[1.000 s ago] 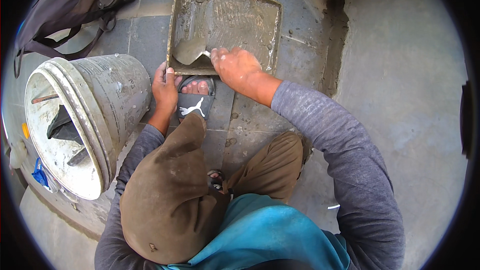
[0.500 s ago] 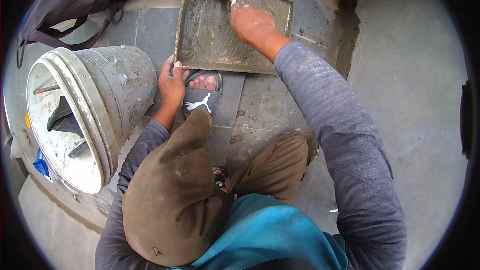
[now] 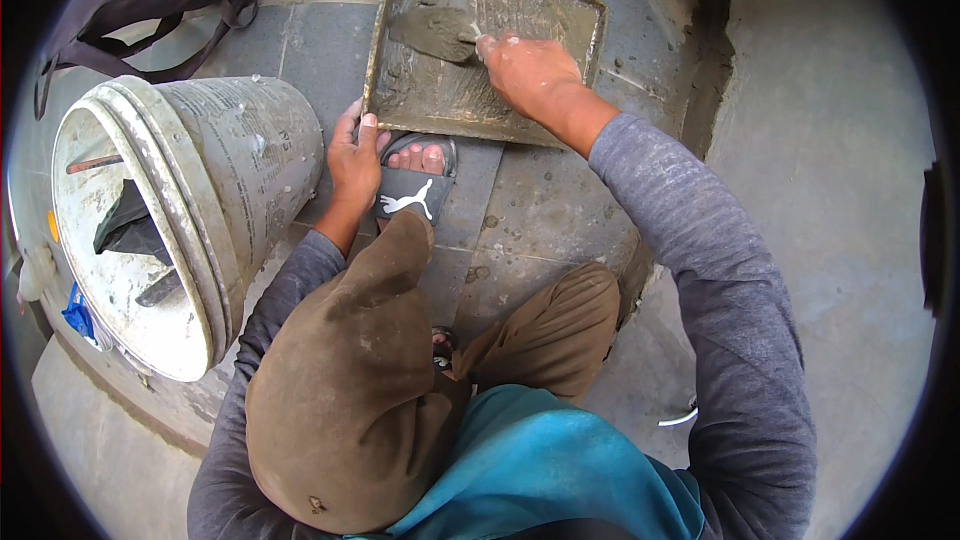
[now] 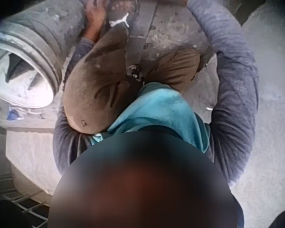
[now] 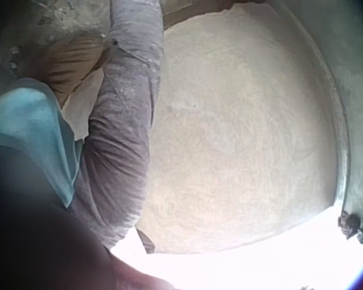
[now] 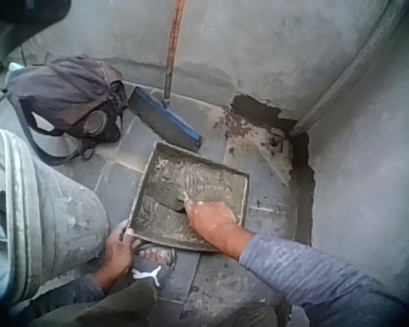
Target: Applying cement to a wall corner using a trowel.
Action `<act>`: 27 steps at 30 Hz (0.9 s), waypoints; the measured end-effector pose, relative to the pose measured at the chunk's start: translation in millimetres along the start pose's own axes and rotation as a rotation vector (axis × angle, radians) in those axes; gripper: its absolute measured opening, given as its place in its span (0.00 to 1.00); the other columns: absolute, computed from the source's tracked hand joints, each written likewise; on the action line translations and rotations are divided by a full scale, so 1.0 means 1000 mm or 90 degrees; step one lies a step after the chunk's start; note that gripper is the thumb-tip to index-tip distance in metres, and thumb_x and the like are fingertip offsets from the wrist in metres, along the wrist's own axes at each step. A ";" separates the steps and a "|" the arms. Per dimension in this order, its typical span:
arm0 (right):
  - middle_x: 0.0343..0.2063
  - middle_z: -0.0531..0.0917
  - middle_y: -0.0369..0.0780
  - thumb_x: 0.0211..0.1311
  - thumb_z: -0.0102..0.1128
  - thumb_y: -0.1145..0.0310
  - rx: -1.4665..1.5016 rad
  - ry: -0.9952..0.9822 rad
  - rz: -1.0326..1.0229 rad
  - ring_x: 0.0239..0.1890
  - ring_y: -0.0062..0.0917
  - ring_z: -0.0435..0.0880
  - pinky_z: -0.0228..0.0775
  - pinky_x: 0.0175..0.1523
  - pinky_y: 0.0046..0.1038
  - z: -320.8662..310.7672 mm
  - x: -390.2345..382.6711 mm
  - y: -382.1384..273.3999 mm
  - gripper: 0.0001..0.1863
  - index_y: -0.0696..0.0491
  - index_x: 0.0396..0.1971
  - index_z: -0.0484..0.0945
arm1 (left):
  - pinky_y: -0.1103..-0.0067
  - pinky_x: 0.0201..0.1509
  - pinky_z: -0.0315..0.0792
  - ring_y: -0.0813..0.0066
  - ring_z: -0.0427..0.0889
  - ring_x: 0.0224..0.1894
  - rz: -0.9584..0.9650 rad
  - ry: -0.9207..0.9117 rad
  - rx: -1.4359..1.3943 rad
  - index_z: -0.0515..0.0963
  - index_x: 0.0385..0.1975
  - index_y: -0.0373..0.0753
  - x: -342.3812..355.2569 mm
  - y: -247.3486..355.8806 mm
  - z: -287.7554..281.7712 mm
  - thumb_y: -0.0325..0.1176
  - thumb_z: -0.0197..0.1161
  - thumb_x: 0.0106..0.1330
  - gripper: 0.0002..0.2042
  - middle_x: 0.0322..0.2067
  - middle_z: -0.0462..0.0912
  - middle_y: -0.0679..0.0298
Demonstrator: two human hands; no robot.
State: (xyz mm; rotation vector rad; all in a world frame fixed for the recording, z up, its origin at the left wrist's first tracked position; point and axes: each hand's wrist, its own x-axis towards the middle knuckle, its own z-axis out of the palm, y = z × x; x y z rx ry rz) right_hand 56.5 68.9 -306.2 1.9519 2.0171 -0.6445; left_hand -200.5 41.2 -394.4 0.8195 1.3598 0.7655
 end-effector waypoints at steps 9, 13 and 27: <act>0.38 0.85 0.44 0.59 0.54 0.71 -0.087 -0.093 -0.180 0.39 0.40 0.85 0.78 0.44 0.38 0.003 0.012 0.014 0.14 0.49 0.45 0.79 | 0.77 0.54 0.77 0.71 0.78 0.51 -0.012 -0.029 -0.006 0.66 0.62 0.33 0.005 0.000 -0.002 0.33 0.51 0.75 0.19 0.54 0.73 0.57; 0.38 0.85 0.44 0.53 0.61 0.68 -0.005 -0.137 -0.215 0.42 0.40 0.84 0.75 0.48 0.40 0.001 0.025 0.027 0.20 0.45 0.48 0.80 | 0.74 0.57 0.75 0.71 0.76 0.53 -0.033 -0.030 0.008 0.64 0.63 0.34 0.004 -0.001 -0.006 0.35 0.51 0.75 0.21 0.53 0.74 0.59; 0.42 0.84 0.40 0.52 0.60 0.67 -0.002 -0.057 -0.073 0.46 0.40 0.81 0.74 0.50 0.40 0.020 -0.048 0.146 0.21 0.43 0.49 0.79 | 0.75 0.55 0.76 0.72 0.77 0.51 -0.006 -0.019 0.049 0.67 0.62 0.36 0.000 -0.001 -0.006 0.34 0.50 0.75 0.18 0.54 0.75 0.60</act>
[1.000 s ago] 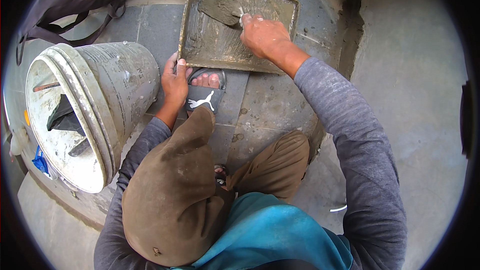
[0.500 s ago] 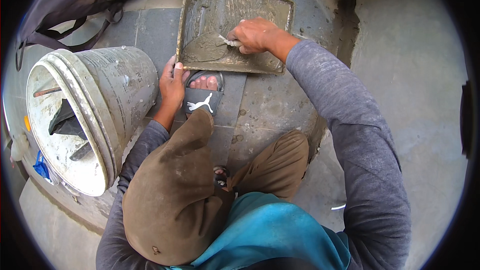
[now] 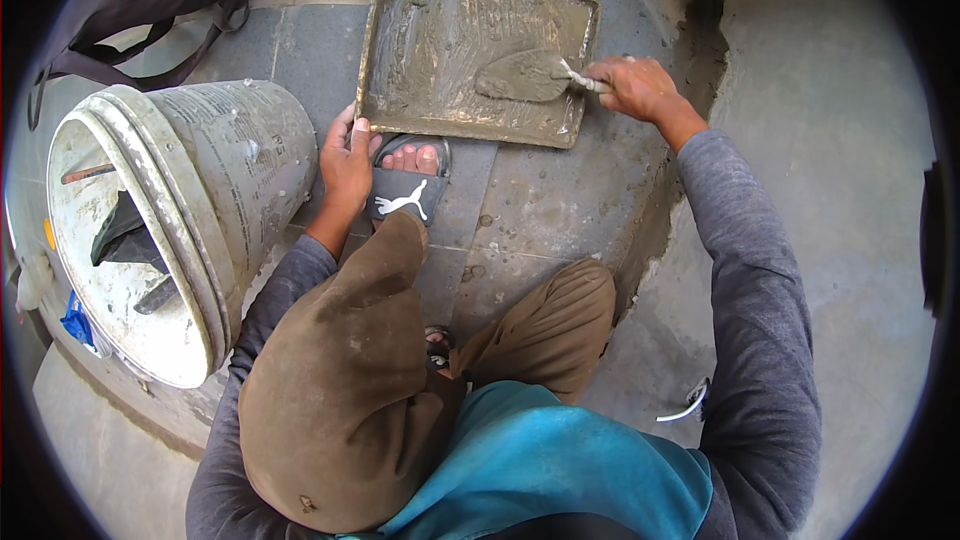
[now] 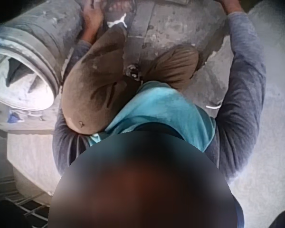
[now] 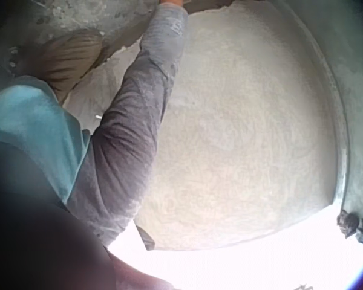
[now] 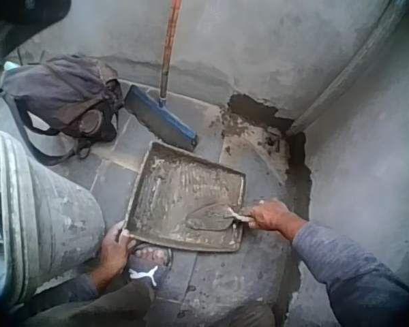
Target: Applying cement to a wall corner using a trowel.
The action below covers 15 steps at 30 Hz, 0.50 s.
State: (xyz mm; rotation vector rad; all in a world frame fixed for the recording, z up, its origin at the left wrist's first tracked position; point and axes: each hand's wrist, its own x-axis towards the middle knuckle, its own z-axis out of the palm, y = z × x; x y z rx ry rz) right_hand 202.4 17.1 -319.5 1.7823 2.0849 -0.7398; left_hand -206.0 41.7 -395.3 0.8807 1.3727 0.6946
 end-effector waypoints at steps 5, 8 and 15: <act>0.43 0.84 0.42 0.53 0.60 0.67 0.071 -0.052 0.010 0.47 0.41 0.81 0.74 0.50 0.40 0.033 -0.013 -0.035 0.21 0.44 0.50 0.79 | 0.76 0.54 0.78 0.71 0.78 0.50 -0.001 0.004 -0.006 0.66 0.62 0.35 -0.002 0.004 0.006 0.32 0.49 0.75 0.18 0.53 0.74 0.59; 0.42 0.84 0.43 0.54 0.61 0.67 0.095 -0.093 0.005 0.45 0.41 0.82 0.75 0.49 0.40 0.014 0.023 -0.080 0.20 0.44 0.50 0.79 | 0.77 0.54 0.78 0.72 0.78 0.50 -0.001 0.007 -0.005 0.67 0.62 0.35 -0.002 0.001 -0.001 0.32 0.50 0.75 0.18 0.53 0.74 0.59; 0.38 0.86 0.43 0.57 0.59 0.67 -0.118 -0.052 -0.062 0.43 0.38 0.85 0.77 0.46 0.40 -0.063 0.075 -0.101 0.15 0.46 0.45 0.81 | 0.75 0.56 0.75 0.71 0.78 0.51 -0.004 -0.011 0.027 0.67 0.62 0.36 0.000 0.007 0.003 0.34 0.51 0.75 0.19 0.53 0.75 0.59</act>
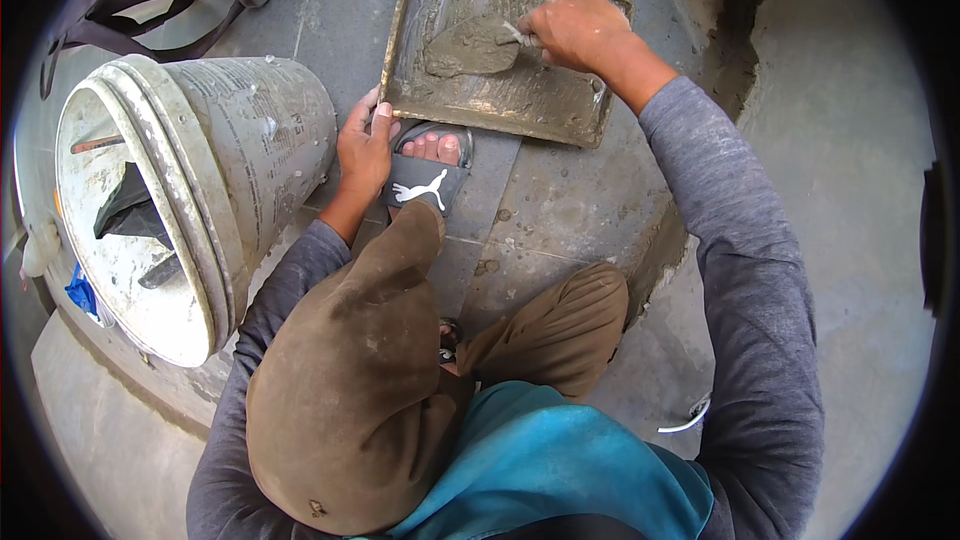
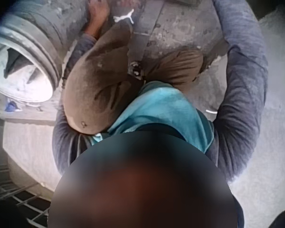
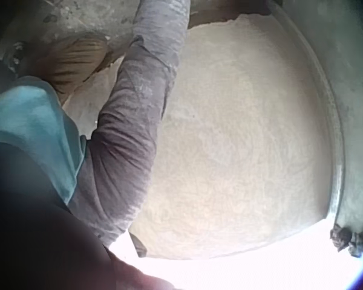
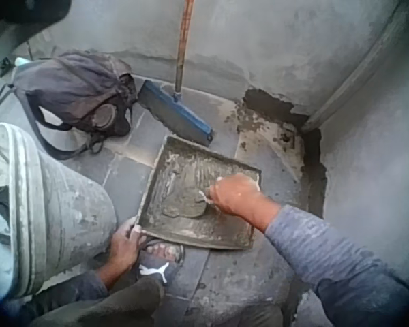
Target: Applying cement to a wall corner using a trowel.
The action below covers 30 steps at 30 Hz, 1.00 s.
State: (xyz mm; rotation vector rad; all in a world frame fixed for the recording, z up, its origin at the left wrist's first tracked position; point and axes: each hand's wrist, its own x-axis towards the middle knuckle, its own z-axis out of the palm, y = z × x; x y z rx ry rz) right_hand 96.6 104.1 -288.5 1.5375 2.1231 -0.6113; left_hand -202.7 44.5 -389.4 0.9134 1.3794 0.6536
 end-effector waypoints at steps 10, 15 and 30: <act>0.37 0.86 0.42 0.55 0.58 0.71 -0.111 -0.047 -0.071 0.42 0.37 0.86 0.78 0.44 0.37 0.003 0.041 -0.018 0.12 0.47 0.39 0.84 | 0.74 0.54 0.76 0.71 0.79 0.51 -0.006 -0.002 0.011 0.68 0.62 0.36 0.001 -0.001 -0.010 0.35 0.52 0.74 0.19 0.53 0.76 0.60; 0.40 0.85 0.41 0.50 0.64 0.67 0.116 -0.005 -0.049 0.46 0.37 0.83 0.76 0.50 0.38 0.029 0.035 -0.013 0.21 0.38 0.48 0.82 | 0.75 0.52 0.77 0.71 0.79 0.50 0.002 -0.008 0.034 0.69 0.62 0.36 0.003 -0.001 -0.010 0.36 0.53 0.74 0.20 0.53 0.77 0.60; 0.36 0.82 0.52 0.53 0.63 0.65 0.592 0.169 0.091 0.43 0.49 0.80 0.71 0.49 0.41 0.082 -0.095 0.009 0.21 0.58 0.47 0.76 | 0.83 0.24 0.66 0.83 0.73 0.20 -0.049 -0.127 0.134 0.75 0.30 0.35 -0.046 -0.050 -0.018 0.43 0.58 0.71 0.15 0.25 0.78 0.66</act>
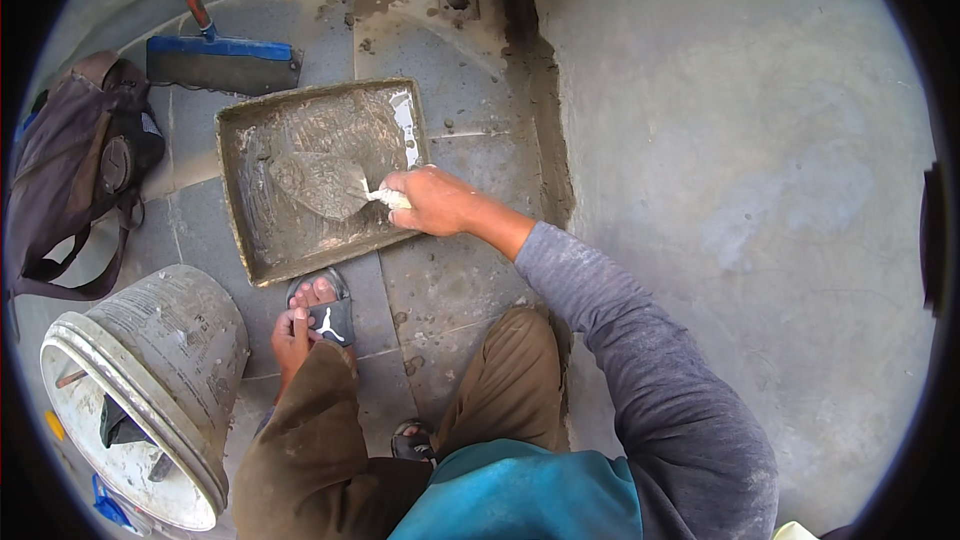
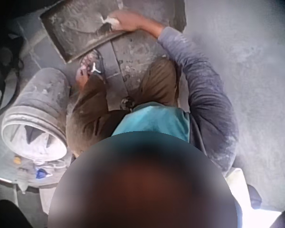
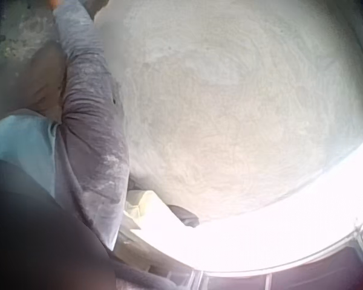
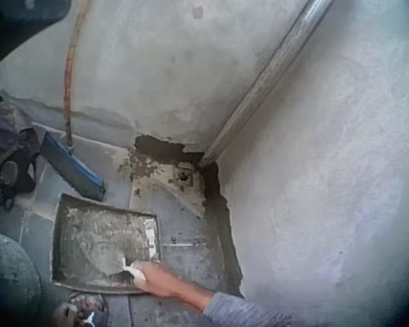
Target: Applying cement to a wall corner using a trowel.
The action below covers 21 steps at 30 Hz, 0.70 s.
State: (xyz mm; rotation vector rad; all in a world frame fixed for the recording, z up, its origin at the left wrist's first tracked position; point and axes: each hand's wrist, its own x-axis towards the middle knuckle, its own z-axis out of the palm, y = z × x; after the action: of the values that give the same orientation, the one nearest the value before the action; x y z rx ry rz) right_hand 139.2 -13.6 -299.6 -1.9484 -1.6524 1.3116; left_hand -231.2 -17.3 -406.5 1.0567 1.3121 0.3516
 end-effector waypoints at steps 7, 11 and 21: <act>0.27 0.80 0.38 0.58 0.60 0.70 0.478 -0.199 0.165 0.22 0.20 0.79 0.74 0.26 0.24 -0.053 -0.034 0.004 0.18 0.57 0.49 0.76 | 0.83 0.25 0.66 0.82 0.74 0.20 -0.022 -0.002 0.007 0.76 0.32 0.35 0.004 0.003 0.007 0.41 0.59 0.71 0.14 0.28 0.79 0.65; 0.27 0.77 0.35 0.63 0.59 0.67 0.871 -0.021 0.314 0.19 0.16 0.74 0.70 0.20 0.19 -0.081 -0.055 0.105 0.17 0.58 0.50 0.74 | 0.83 0.25 0.67 0.82 0.75 0.21 -0.002 -0.002 0.000 0.76 0.33 0.34 0.001 0.007 0.007 0.40 0.59 0.71 0.13 0.29 0.79 0.64; 0.32 0.76 0.39 0.62 0.58 0.58 0.431 0.354 0.398 0.30 0.23 0.78 0.76 0.28 0.30 -0.046 -0.047 0.111 0.19 0.57 0.44 0.71 | 0.85 0.23 0.66 0.84 0.72 0.18 -0.031 0.005 0.006 0.76 0.33 0.35 0.006 0.010 0.010 0.37 0.60 0.70 0.11 0.25 0.77 0.67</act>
State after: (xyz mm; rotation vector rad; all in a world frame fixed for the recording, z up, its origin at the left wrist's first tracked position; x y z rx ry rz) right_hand 248.8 -74.3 -329.8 -2.1344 -0.2798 1.1259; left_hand -217.1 -12.1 -403.5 1.0315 1.3449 0.3133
